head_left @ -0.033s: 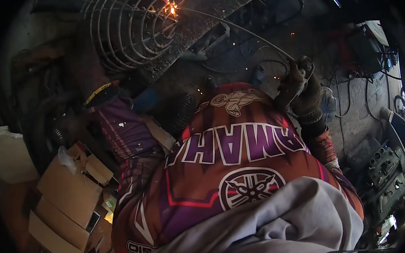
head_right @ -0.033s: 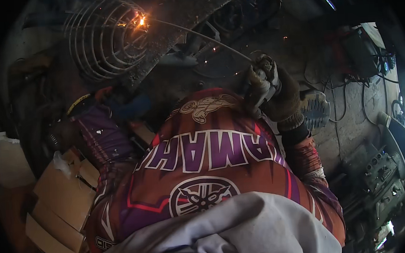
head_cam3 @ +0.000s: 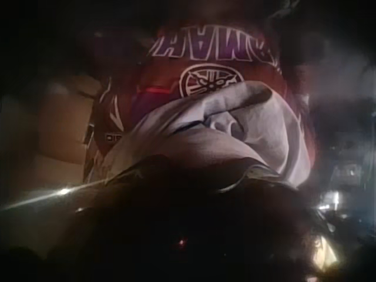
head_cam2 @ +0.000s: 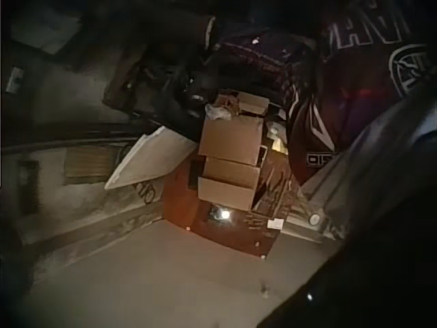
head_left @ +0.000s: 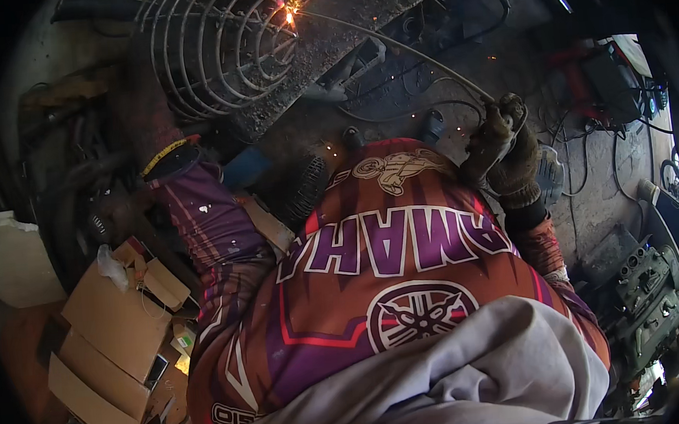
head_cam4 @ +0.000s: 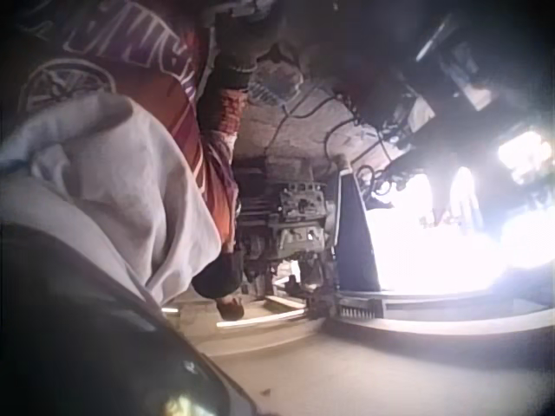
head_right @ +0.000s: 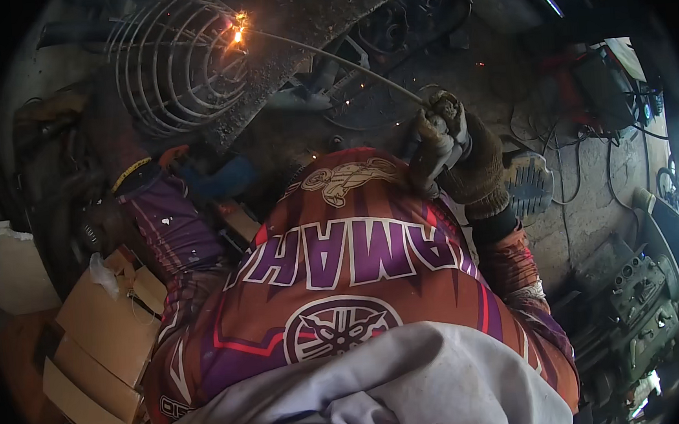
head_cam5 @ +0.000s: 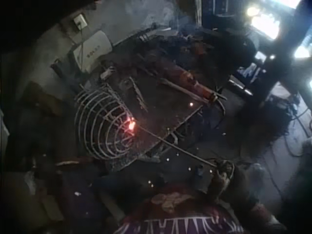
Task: The person welds metal rods onto a circular metal frame using a welding torch.
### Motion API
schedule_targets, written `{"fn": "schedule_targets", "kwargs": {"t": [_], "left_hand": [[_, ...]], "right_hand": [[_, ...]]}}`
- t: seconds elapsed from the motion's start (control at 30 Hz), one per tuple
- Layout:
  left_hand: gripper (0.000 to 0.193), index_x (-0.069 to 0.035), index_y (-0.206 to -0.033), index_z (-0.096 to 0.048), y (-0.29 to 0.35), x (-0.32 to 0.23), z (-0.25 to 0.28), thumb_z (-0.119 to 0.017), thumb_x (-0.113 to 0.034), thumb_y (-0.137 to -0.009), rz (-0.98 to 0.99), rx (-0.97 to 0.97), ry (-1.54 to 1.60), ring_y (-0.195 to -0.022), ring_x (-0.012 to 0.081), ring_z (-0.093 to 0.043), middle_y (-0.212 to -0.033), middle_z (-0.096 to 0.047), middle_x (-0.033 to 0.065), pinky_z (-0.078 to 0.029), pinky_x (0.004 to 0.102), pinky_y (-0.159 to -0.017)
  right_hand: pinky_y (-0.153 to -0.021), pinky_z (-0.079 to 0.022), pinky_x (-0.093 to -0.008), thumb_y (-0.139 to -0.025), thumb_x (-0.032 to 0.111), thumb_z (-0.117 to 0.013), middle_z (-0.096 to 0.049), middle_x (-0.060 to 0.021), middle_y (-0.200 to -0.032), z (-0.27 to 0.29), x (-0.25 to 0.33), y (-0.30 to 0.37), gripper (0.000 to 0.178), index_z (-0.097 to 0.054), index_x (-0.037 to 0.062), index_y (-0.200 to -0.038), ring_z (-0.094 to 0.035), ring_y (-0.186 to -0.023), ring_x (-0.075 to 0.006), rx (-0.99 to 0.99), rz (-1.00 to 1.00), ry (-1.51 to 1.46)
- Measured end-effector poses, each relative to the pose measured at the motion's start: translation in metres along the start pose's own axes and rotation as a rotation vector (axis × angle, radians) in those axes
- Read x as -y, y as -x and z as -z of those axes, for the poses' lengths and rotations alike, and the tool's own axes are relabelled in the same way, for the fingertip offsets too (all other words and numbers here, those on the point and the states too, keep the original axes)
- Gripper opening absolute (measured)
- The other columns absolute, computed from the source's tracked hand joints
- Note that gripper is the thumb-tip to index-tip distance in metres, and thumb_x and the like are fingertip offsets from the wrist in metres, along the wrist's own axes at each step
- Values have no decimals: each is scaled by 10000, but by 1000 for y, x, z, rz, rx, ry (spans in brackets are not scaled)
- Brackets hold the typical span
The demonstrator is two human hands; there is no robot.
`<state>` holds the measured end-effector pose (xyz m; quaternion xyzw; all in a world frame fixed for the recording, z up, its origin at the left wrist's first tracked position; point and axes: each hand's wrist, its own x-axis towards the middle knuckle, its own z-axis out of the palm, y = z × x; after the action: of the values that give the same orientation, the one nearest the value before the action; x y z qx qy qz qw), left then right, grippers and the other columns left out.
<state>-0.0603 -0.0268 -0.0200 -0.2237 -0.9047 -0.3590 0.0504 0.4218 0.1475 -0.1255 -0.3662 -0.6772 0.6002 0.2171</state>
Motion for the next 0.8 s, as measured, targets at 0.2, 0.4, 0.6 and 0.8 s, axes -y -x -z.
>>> {"fn": "schedule_targets", "kwargs": {"t": [0.2,0.4,0.6,0.8], "left_hand": [[661,22,-1176,-647,16,-38,-1,-541,-562,-885,121,-48,-164,-1099,295,-607,-1197,-656,184,-432,359,-950],[569,31,-1228,-603,32,-40,3,-567,-452,-928,268,-59,293,-1062,231,-617,-1217,-638,142,-470,326,-908],[496,-14,-1249,-579,36,-50,8,-538,-422,-969,501,-67,693,-1025,217,-627,-1205,-630,103,-511,341,-878],[490,-47,-1271,-580,43,-57,19,-509,-439,-985,467,-15,766,-1029,239,-632,-1195,-637,106,-520,363,-881]], "right_hand": [[-717,-562,-355,-946,87,-558,-597,-96,-1000,5,-14,0,316,-476,43,-1248,-636,-845,-205,-67,223,159],[-745,-554,-341,-841,98,-720,-628,-79,-916,13,-3,2,340,-531,16,-1112,-647,-841,-190,-162,-8,-108],[-754,-545,-325,-803,189,-781,-652,-74,-928,26,-21,0,434,-538,27,-1124,-656,-835,-178,-183,-52,-230],[-751,-537,-312,-815,217,-772,-664,-57,-925,31,-25,-5,417,-544,42,-1117,-664,-842,-166,-130,5,-105]]}}
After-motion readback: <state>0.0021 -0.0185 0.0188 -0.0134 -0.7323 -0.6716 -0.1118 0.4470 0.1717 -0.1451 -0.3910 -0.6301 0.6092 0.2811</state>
